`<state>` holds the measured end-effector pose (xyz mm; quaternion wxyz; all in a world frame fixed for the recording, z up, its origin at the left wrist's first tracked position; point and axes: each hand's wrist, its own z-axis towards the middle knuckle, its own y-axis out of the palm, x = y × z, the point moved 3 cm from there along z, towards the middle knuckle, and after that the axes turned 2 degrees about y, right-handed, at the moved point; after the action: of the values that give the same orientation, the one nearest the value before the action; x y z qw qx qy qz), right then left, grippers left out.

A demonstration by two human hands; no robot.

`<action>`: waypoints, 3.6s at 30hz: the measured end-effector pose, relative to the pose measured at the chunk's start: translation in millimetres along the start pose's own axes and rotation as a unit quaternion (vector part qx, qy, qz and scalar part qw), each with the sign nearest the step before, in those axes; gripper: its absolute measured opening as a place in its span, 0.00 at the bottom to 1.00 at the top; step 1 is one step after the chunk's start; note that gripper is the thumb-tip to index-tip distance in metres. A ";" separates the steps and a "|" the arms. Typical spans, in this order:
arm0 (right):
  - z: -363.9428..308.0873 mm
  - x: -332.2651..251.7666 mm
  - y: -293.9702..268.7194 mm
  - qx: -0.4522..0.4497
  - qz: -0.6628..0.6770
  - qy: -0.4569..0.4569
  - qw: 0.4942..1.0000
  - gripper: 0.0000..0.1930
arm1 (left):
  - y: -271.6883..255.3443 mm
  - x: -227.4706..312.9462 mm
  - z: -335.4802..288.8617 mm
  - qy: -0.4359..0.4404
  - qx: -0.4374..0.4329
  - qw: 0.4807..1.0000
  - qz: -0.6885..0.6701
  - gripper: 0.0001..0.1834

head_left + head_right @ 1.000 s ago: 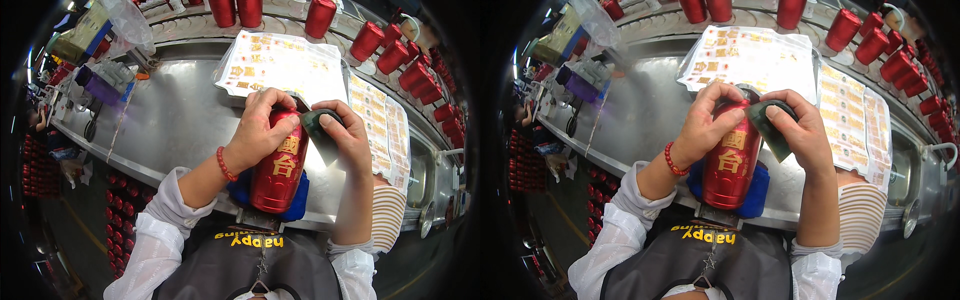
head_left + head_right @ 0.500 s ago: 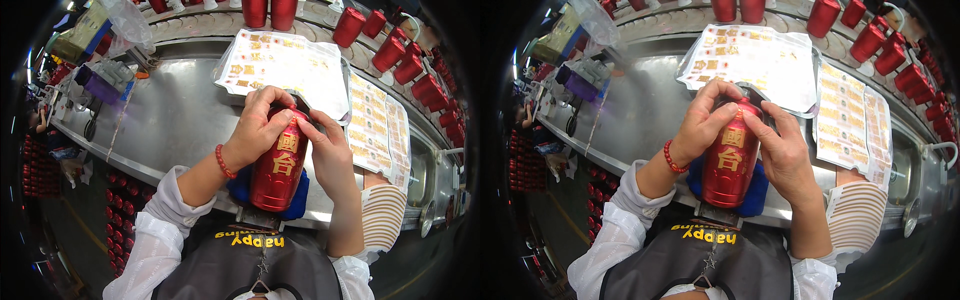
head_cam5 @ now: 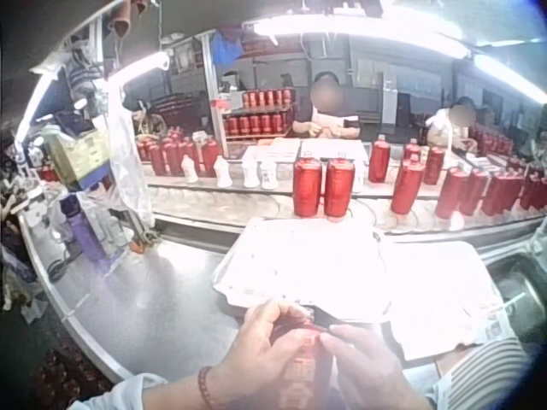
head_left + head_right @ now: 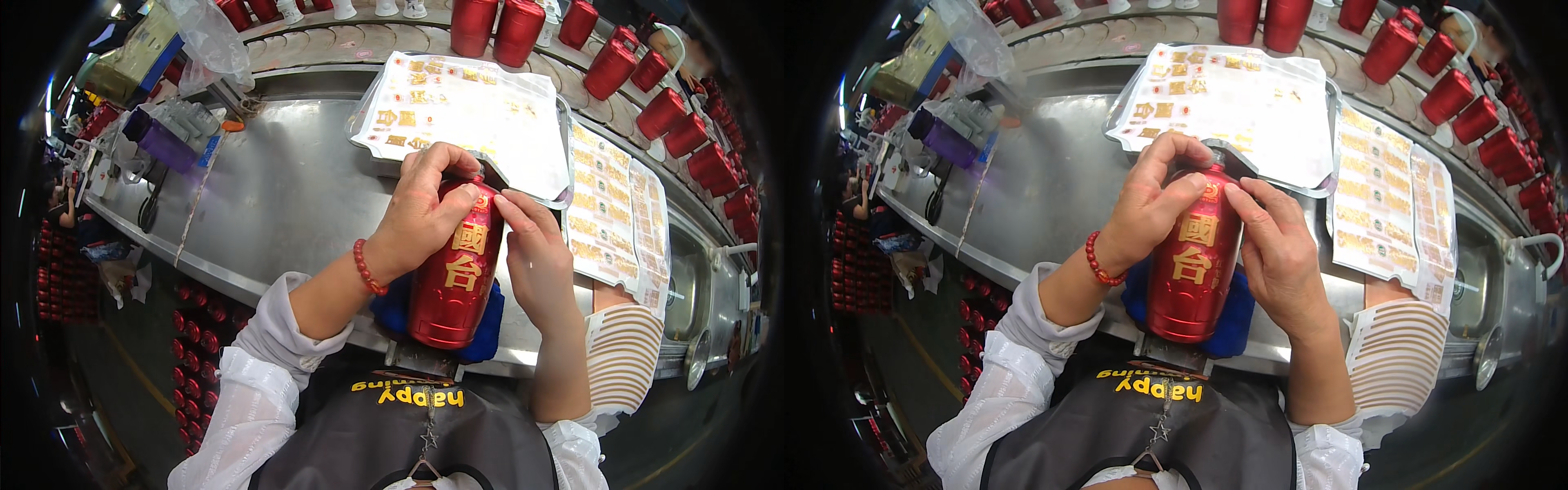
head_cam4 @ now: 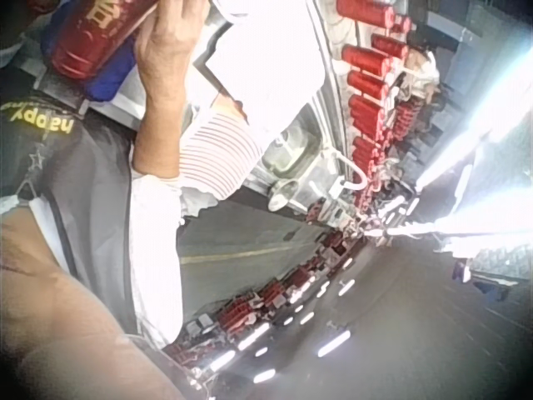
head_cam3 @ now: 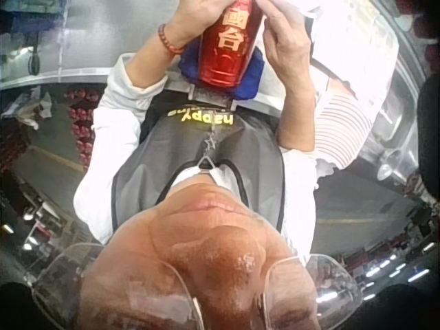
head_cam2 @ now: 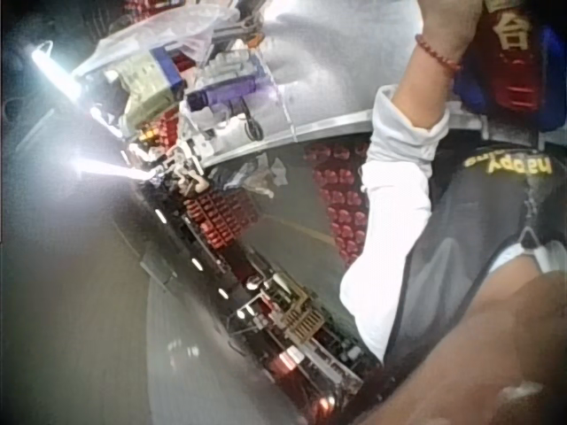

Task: The person applies stickers to red metal cans on a production line. They peel stickers from a sheet, place them on the can, and smooth them with a green tool. The person repeats this process for multiple cans, moving each finished can aside and picking up a new one.

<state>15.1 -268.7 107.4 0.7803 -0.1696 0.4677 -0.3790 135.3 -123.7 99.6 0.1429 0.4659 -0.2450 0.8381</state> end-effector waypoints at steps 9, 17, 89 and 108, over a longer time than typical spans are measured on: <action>-0.3 -1.7 -0.2 0.013 0.005 -0.004 1.000 0.29 | 1.9 5.0 3.6 -0.021 0.003 1.000 0.015 0.12; 0.1 -3.0 -0.5 0.008 -0.002 -0.004 1.000 0.29 | -5.3 5.8 5.4 0.059 0.007 0.998 0.007 0.12; 1.2 -78.3 -6.6 -0.226 0.007 -0.219 0.949 0.13 | -9.6 4.6 -136.1 0.132 0.002 0.950 0.281 0.58; 14.8 22.8 -25.0 -0.031 0.137 0.074 0.987 0.12 | -25.4 1.1 -58.1 0.260 -0.156 0.905 0.298 0.42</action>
<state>23.3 -303.5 116.6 0.7824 -0.0994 0.5548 -0.2650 105.3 -70.7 81.7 0.0157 0.1088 -0.4539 0.8842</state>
